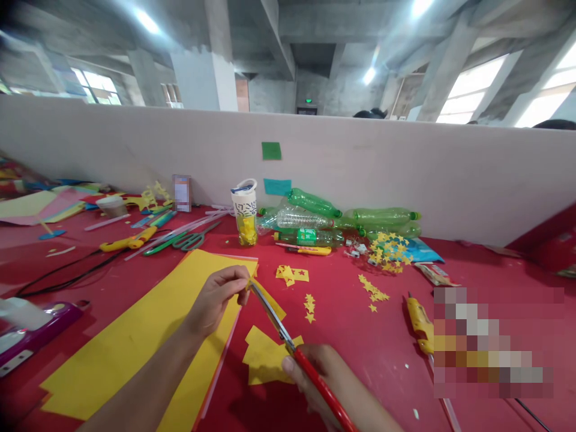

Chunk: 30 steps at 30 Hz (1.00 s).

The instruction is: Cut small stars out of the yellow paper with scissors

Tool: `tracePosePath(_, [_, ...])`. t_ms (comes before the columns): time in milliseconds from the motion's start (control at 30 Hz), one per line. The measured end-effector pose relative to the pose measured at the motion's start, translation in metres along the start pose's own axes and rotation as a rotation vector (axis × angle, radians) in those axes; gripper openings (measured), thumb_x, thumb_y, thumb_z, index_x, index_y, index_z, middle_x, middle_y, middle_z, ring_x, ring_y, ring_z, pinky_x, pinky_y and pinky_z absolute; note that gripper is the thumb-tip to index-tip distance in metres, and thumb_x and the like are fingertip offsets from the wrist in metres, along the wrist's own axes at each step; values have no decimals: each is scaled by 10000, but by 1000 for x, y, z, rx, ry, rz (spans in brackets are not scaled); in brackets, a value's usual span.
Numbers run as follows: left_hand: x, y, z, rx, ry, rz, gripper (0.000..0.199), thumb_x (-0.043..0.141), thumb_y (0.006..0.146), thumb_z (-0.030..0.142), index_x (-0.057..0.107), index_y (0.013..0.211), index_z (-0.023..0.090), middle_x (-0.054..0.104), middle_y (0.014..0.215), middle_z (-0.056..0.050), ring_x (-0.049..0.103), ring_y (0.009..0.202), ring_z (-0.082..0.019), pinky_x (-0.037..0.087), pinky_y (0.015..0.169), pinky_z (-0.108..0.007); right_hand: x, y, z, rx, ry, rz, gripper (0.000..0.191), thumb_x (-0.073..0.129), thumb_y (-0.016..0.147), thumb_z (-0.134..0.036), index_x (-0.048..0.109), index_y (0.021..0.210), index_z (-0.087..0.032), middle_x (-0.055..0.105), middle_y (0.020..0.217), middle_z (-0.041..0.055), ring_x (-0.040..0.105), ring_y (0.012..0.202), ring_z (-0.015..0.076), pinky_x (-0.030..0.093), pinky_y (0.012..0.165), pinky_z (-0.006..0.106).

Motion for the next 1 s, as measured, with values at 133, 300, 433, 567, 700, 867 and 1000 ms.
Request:
tracePosePath(133, [4, -1, 3, 36, 25, -17, 175, 530, 811, 172, 559, 640, 153, 516, 537, 23, 471, 521, -102, 383, 548, -236, 2, 1, -4, -61, -12, -31, 529, 464, 730, -715, 466, 716, -186, 401, 491, -74, 348, 345, 46, 294, 327, 153])
tracePosePath(300, [9, -3, 3, 39, 22, -16, 175, 548, 809, 190, 556, 637, 155, 511, 540, 28, 477, 513, -98, 381, 544, -232, 1, 3, 0, -127, -14, -20, 548, 439, 744, -725, 467, 728, -177, 516, 581, -28, 401, 373, 52, 289, 342, 169])
tracePosePath(433, [10, -3, 1, 29, 26, -20, 176, 547, 816, 206, 556, 648, 156, 511, 534, 28, 472, 511, -96, 380, 546, -229, -2, 3, 7, -131, -34, 1, 551, 415, 778, -708, 497, 814, -164, 556, 604, -17, 416, 371, 55, 294, 354, 176])
tracePosePath(567, [11, -4, -1, 28, 52, -21, 174, 544, 825, 219, 547, 661, 162, 506, 541, 28, 467, 518, -101, 381, 554, -236, 0, 4, 5, -134, 1, -21, 540, 431, 777, -701, 502, 785, -166, 530, 590, -30, 425, 398, 58, 297, 372, 175])
tracePosePath(700, [14, -4, 6, 78, 130, -17, 209, 534, 837, 229, 535, 637, 168, 476, 579, 22, 459, 555, -110, 370, 570, -246, 4, 9, 6, -123, 83, -17, 558, 474, 705, -742, 464, 672, -185, 453, 496, -57, 388, 370, 55, 293, 361, 175])
tracePosePath(867, [11, -7, 19, 159, 214, 85, 237, 557, 818, 202, 539, 585, 160, 522, 858, -41, 496, 762, -139, 387, 649, -247, 1, 6, 11, -41, 129, 68, 613, 472, 668, -782, 500, 712, -172, 490, 557, -32, 443, 444, 71, 302, 397, 173])
tracePosePath(1000, [14, -8, 11, 79, 161, 52, 242, 519, 843, 221, 559, 616, 148, 539, 1022, -61, 474, 572, -80, 397, 546, -251, 5, -1, 6, -41, 181, 55, 648, 482, 623, -812, 502, 730, -173, 438, 525, -55, 384, 454, 66, 274, 422, 183])
Point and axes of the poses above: each hand's wrist, its own y-axis towards the middle knuckle, its own x-axis out of the palm, z = x × y, the point moved 8 cm from there along y, towards the middle knuckle
